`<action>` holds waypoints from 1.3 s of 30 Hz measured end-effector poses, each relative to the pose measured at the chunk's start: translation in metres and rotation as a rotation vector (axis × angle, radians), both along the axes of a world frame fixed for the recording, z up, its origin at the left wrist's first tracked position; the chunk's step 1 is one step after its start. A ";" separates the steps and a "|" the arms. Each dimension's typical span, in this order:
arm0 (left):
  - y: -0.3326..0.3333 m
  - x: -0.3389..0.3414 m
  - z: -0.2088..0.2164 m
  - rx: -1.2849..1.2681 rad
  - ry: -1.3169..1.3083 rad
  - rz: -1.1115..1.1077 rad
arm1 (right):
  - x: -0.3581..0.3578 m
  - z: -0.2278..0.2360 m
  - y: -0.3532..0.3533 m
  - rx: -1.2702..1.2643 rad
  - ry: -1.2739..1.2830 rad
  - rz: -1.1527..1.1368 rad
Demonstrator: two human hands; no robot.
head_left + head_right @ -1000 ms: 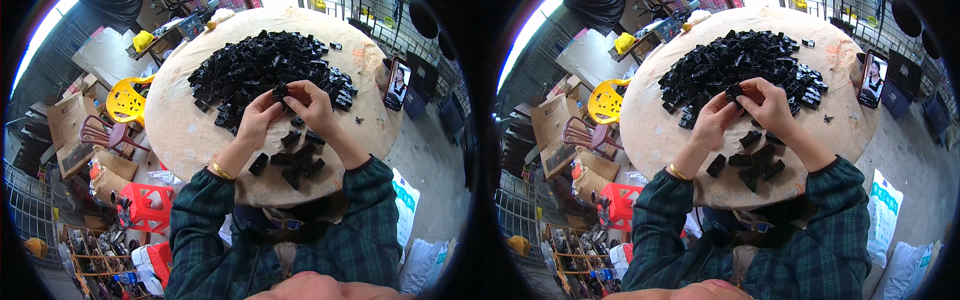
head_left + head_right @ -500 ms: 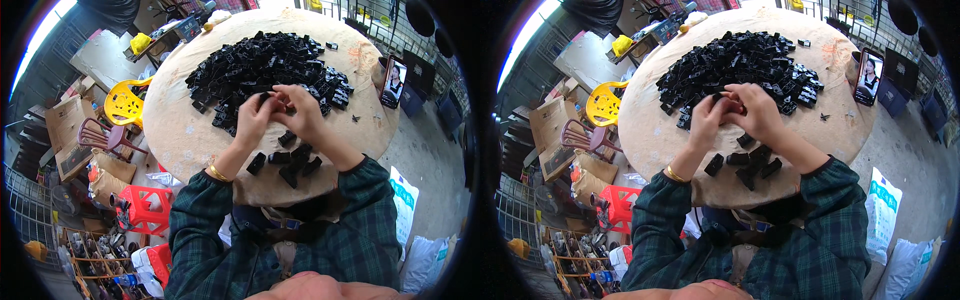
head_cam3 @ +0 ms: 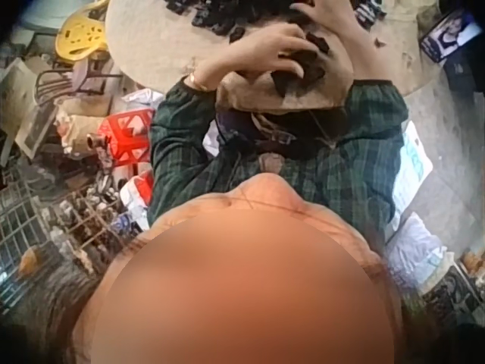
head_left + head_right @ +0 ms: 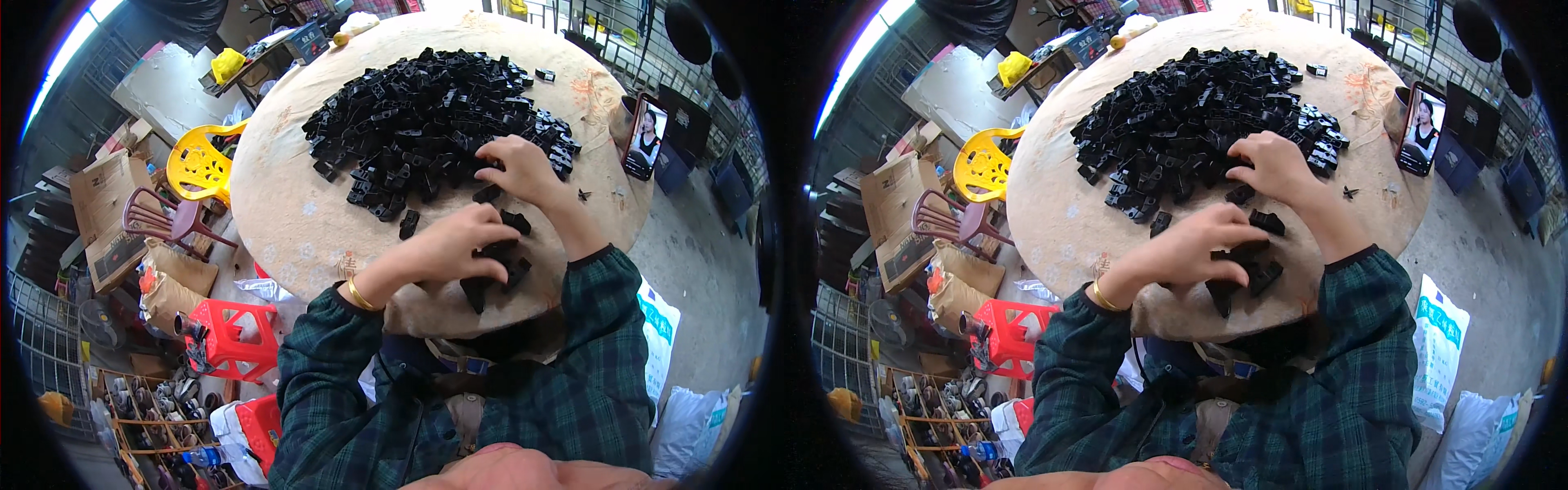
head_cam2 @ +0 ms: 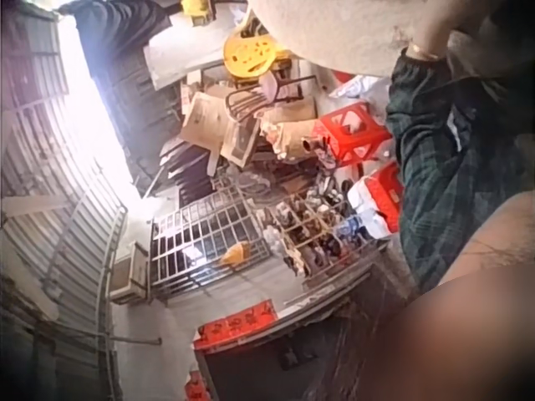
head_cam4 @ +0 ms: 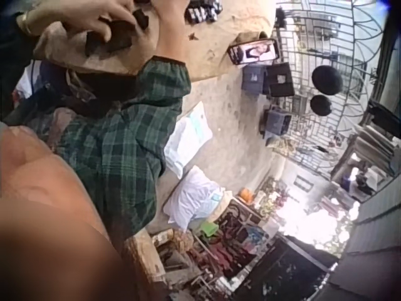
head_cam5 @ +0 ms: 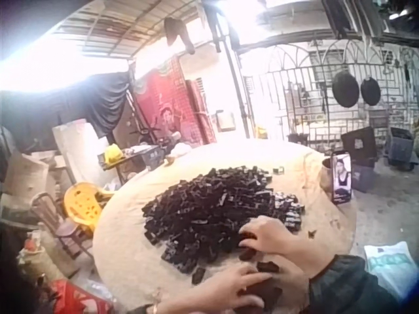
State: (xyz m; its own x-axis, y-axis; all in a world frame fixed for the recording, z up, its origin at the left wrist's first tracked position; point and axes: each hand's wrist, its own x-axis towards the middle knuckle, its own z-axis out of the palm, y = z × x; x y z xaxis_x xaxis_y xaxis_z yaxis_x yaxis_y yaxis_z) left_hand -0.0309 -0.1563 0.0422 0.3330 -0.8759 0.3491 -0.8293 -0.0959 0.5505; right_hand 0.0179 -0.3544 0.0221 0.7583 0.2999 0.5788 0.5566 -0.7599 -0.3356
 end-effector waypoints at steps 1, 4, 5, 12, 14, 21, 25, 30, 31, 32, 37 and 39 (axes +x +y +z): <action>0.004 0.006 0.006 -0.010 0.008 0.062 | -0.001 -0.001 0.003 -0.022 0.033 0.006; 0.029 0.034 0.025 -0.039 0.007 0.473 | -0.008 0.006 0.007 -0.078 0.128 0.002; 0.046 0.044 0.023 -0.056 -0.129 0.638 | -0.011 0.012 0.008 -0.082 0.234 0.048; 0.094 0.073 0.011 0.139 0.014 0.923 | -0.012 0.013 -0.005 -0.222 0.469 0.142; 0.072 0.062 0.008 0.254 -0.086 0.932 | -0.013 0.014 0.001 -0.202 0.502 0.141; 0.082 0.106 -0.019 0.036 -0.222 1.031 | -0.010 0.004 0.008 -0.083 0.339 0.125; 0.086 0.120 -0.022 -0.117 -0.273 1.120 | -0.002 -0.006 0.004 -0.036 0.281 0.019; 0.104 0.137 -0.022 -0.298 0.240 1.141 | 0.009 -0.017 0.000 0.036 0.177 -0.038; 0.107 0.141 -0.025 -0.300 0.239 1.140 | 0.010 -0.017 -0.002 0.050 0.160 -0.073; 0.110 0.144 -0.027 -0.372 0.274 1.122 | 0.011 -0.016 -0.004 0.050 0.157 -0.070; 0.112 0.135 -0.024 -0.477 0.253 1.107 | 0.022 -0.019 -0.024 0.094 0.137 -0.117; 0.111 0.126 -0.015 -0.200 -0.354 1.180 | 0.025 -0.017 -0.025 0.143 0.158 -0.147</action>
